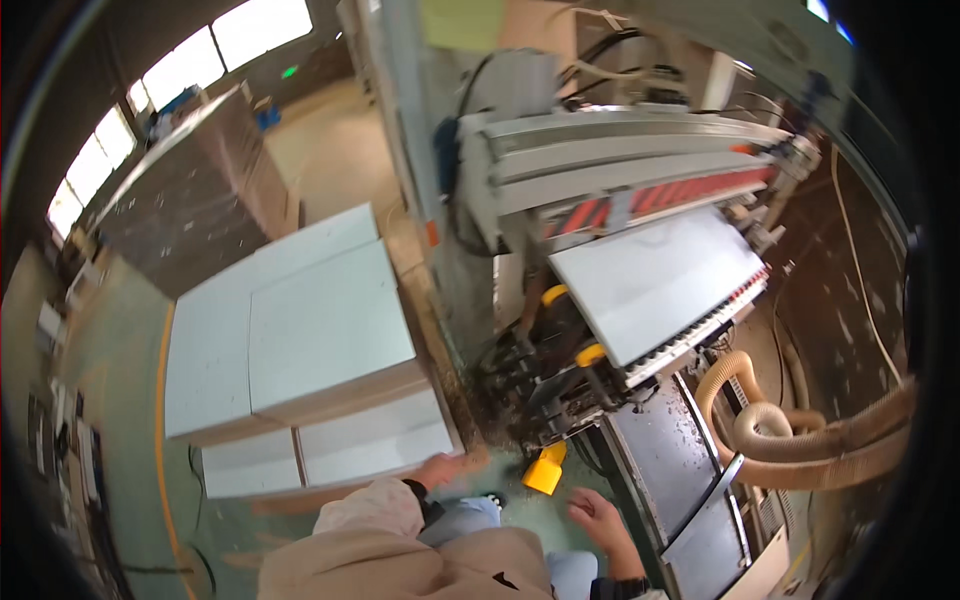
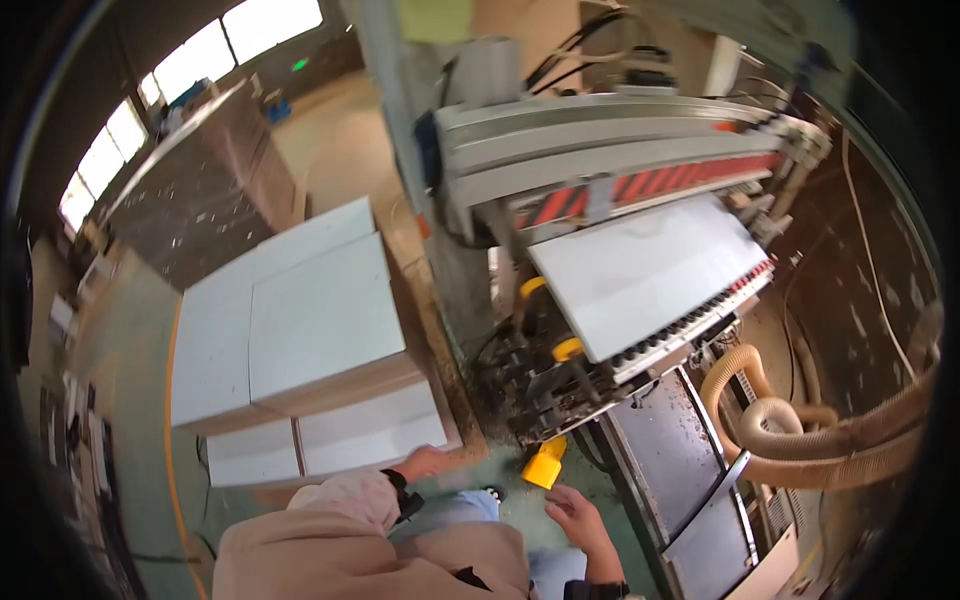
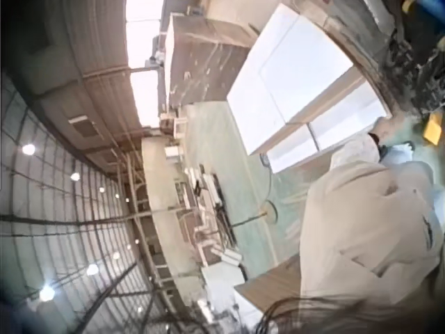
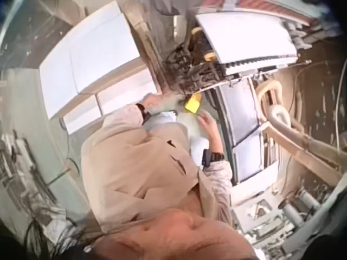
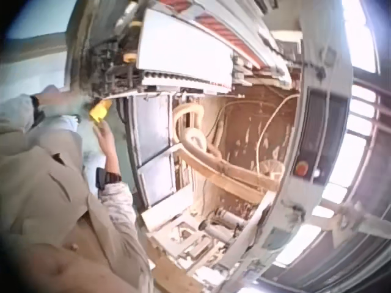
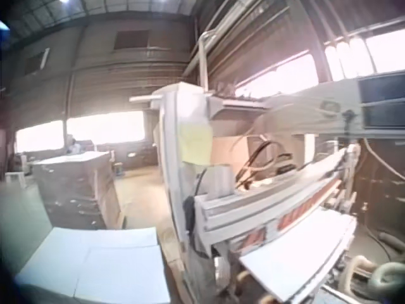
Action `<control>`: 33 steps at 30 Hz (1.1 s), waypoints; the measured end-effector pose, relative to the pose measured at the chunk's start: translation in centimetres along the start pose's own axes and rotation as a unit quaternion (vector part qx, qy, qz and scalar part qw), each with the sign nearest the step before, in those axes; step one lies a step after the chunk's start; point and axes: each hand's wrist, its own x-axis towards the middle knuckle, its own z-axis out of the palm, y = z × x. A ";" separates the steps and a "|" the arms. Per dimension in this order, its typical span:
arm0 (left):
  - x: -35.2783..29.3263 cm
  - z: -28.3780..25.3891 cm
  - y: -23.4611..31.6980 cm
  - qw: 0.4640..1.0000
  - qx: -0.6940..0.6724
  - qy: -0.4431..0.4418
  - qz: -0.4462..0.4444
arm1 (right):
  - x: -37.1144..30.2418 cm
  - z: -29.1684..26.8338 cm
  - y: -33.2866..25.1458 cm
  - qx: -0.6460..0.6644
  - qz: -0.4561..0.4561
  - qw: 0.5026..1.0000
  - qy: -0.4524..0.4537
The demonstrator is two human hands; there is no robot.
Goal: The person repeatedly picks up white rectangular wood panels from a stack, places them onto a conveyor belt, and guides them through a processing machine. After the panels exit the machine, the person stacks them on a growing pile. The cycle of picking, feeding, and stacking continues throughout the clip.
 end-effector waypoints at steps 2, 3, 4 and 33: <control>-2.4 -5.0 -2.9 0.981 -0.090 0.173 0.002 | 3.8 2.0 -0.9 0.033 0.051 0.996 -0.068; -4.3 -6.6 -6.6 0.974 -0.033 0.223 -0.018 | 5.8 3.2 -1.4 0.035 0.094 0.989 -0.112; -5.5 -7.4 -9.2 0.964 0.032 0.262 -0.035 | 7.0 4.4 -1.3 0.040 0.134 0.980 -0.142; -3.0 -23.8 -23.7 0.715 -0.568 0.406 -0.032 | 32.3 35.9 27.4 0.100 0.206 0.968 0.102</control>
